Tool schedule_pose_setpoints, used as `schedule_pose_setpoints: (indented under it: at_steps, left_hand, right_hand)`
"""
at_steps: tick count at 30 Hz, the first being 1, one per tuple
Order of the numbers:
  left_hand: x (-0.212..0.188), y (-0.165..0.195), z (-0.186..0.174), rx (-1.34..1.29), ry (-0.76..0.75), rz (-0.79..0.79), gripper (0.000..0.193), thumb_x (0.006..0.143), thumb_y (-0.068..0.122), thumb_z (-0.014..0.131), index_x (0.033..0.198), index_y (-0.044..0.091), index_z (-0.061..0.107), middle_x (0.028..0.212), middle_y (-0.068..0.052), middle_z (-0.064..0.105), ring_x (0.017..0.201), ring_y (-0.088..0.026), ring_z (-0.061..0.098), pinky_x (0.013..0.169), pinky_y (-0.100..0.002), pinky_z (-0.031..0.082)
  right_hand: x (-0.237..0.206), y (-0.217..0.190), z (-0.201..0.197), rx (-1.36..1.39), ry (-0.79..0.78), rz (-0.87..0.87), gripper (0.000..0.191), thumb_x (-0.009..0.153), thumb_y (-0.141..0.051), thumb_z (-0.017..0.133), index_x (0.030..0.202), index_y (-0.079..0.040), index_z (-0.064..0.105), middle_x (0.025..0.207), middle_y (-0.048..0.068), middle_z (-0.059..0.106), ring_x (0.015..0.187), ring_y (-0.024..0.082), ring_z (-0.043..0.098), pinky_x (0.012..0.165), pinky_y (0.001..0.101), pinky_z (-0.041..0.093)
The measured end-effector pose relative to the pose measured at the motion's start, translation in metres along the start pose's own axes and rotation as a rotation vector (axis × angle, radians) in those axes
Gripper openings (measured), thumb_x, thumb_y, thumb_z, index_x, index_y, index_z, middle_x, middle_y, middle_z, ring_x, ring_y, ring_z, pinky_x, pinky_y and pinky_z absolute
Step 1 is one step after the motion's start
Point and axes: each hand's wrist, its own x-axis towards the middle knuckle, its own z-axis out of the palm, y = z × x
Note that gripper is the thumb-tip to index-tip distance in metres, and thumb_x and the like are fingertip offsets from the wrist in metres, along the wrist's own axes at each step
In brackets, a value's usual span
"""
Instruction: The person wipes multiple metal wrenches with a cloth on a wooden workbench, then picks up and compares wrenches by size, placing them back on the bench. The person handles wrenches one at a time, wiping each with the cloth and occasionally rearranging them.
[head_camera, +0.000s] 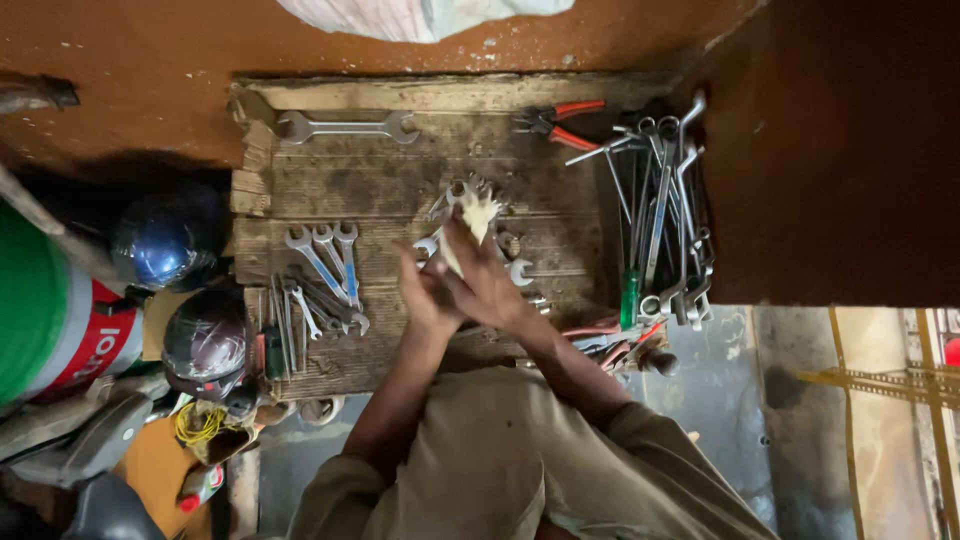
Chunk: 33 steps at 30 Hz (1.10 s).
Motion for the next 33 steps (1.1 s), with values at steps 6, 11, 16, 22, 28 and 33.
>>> schedule_pose_setpoints:
  at_steps: [6,11,16,22,28,33]
  left_hand:
    - [0.009,0.031,0.012,0.125,-0.206,0.061,0.099,0.101,0.078,0.040,0.163,0.001,0.039,0.151,-0.015,0.058,0.134,-0.030,0.055,0.116,-0.046,0.042]
    - [0.010,0.027,0.023,0.317,-0.159,0.198,0.077,0.103,0.044,0.068,0.158,0.000,0.038,0.150,-0.010,0.058,0.139,-0.024,0.054,0.120,-0.040,0.044]
    - [0.015,0.020,0.017,0.503,-0.010,0.219,0.059,0.100,0.000,0.063,0.156,0.000,0.044,0.124,-0.016,0.068,0.111,-0.024,0.069,0.095,-0.038,0.058]
    - [0.018,0.010,-0.001,0.680,0.126,0.338,0.045,0.104,-0.007,0.051,0.148,-0.002,0.048,0.121,-0.018,0.071,0.094,-0.023,0.074,0.078,-0.035,0.060]
    - [0.020,-0.001,-0.012,0.473,0.096,0.226,0.054,0.096,0.000,0.052,0.149,-0.005,0.051,0.134,-0.018,0.069,0.106,-0.024,0.070,0.088,-0.039,0.059]
    - [0.012,-0.018,-0.004,-0.007,0.033,-0.096,0.063,0.105,0.044,0.047,0.155,0.005,0.041,0.134,-0.011,0.065,0.117,-0.025,0.066,0.098,-0.041,0.056]
  right_hand:
    - [-0.016,-0.008,0.001,0.301,-0.050,0.044,0.075,0.081,0.000,0.077,0.149,-0.007,0.046,0.160,0.028,0.036,0.145,0.047,0.045,0.114,0.0455,0.048]
    - [-0.029,0.015,0.020,0.371,0.167,0.247,0.057,0.080,0.008,0.073,0.134,-0.008,0.063,0.142,0.022,0.062,0.120,0.030,0.071,0.092,0.0319,0.063]
    - [-0.036,0.027,0.026,0.770,0.275,0.390,0.035,0.091,-0.001,0.079,0.122,-0.005,0.063,0.117,0.014,0.071,0.104,0.016,0.068,0.089,0.0285,0.058]
    - [-0.044,0.021,0.009,0.373,0.201,0.709,0.028,0.082,-0.012,0.086,0.102,-0.001,0.069,0.090,0.008,0.077,0.082,0.014,0.074,0.071,0.0296,0.059]
    - [-0.039,-0.003,-0.008,0.549,0.357,0.568,0.029,0.096,-0.004,0.067,0.125,-0.001,0.067,0.103,0.015,0.080,0.079,0.025,0.072,0.072,0.0367,0.058]
    - [-0.012,-0.008,-0.012,0.201,0.108,0.014,0.065,0.102,-0.021,0.056,0.157,0.004,0.032,0.153,0.030,0.042,0.142,0.050,0.043,0.117,0.0558,0.038]
